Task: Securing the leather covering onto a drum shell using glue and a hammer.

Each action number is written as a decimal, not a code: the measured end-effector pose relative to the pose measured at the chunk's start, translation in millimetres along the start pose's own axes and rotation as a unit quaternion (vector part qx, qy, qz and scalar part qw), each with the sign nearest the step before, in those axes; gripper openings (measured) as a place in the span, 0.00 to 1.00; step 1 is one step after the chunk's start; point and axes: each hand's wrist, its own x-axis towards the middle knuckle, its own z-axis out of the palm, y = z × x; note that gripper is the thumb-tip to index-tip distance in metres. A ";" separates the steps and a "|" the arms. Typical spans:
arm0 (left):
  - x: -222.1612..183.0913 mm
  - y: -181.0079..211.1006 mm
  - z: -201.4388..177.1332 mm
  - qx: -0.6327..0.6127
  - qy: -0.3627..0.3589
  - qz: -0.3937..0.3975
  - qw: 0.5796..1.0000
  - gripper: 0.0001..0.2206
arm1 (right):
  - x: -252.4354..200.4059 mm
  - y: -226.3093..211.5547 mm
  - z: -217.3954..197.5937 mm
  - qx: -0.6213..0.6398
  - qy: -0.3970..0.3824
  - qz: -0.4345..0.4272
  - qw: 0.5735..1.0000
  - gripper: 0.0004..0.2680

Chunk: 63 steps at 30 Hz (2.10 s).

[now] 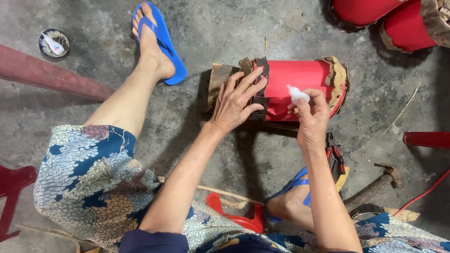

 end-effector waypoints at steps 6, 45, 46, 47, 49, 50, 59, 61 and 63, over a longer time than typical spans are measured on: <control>-3.3 1.4 -1.0 -0.004 -0.004 -0.017 1.000 0.30 | -0.9 -13.8 4.5 -0.084 -0.028 -0.041 0.995 0.08; -10.4 2.6 5.6 -0.001 0.008 -0.018 1.000 0.30 | 32.5 -85.1 42.7 -0.504 -0.246 -0.275 0.781 0.02; -10.0 3.1 4.7 -0.001 0.008 -0.017 1.000 0.30 | 32.2 -83.0 41.3 -0.505 -0.246 -0.275 0.781 0.02; -9.6 3.6 3.8 -0.002 0.010 -0.017 1.000 0.30 | 31.8 -80.9 40.0 -0.494 -0.240 -0.267 0.792 0.02; -10.3 3.9 2.5 -0.002 0.010 -0.017 1.000 0.30 | 30.0 -77.1 37.4 -0.483 -0.235 -0.258 0.803 0.02; -10.2 3.8 2.3 0.002 0.010 -0.015 1.000 0.31 | 29.5 -75.9 35.9 -0.477 -0.226 -0.255 0.810 0.02; -7.2 4.7 -7.5 -0.002 0.014 0.010 1.000 0.29 | 27.0 -59.2 -1.1 -0.249 -0.037 -0.126 0.959 0.04; -5.9 9.6 -12.2 -0.014 0.009 0.021 1.000 0.29 | 26.0 -47.1 -34.7 -0.124 0.054 -0.068 0.988 0.03; -5.3 11.5 -18.5 -0.010 0.015 0.022 1.000 0.28 | 27.8 -31.6 -76.5 0.119 0.122 -0.007 0.985 0.08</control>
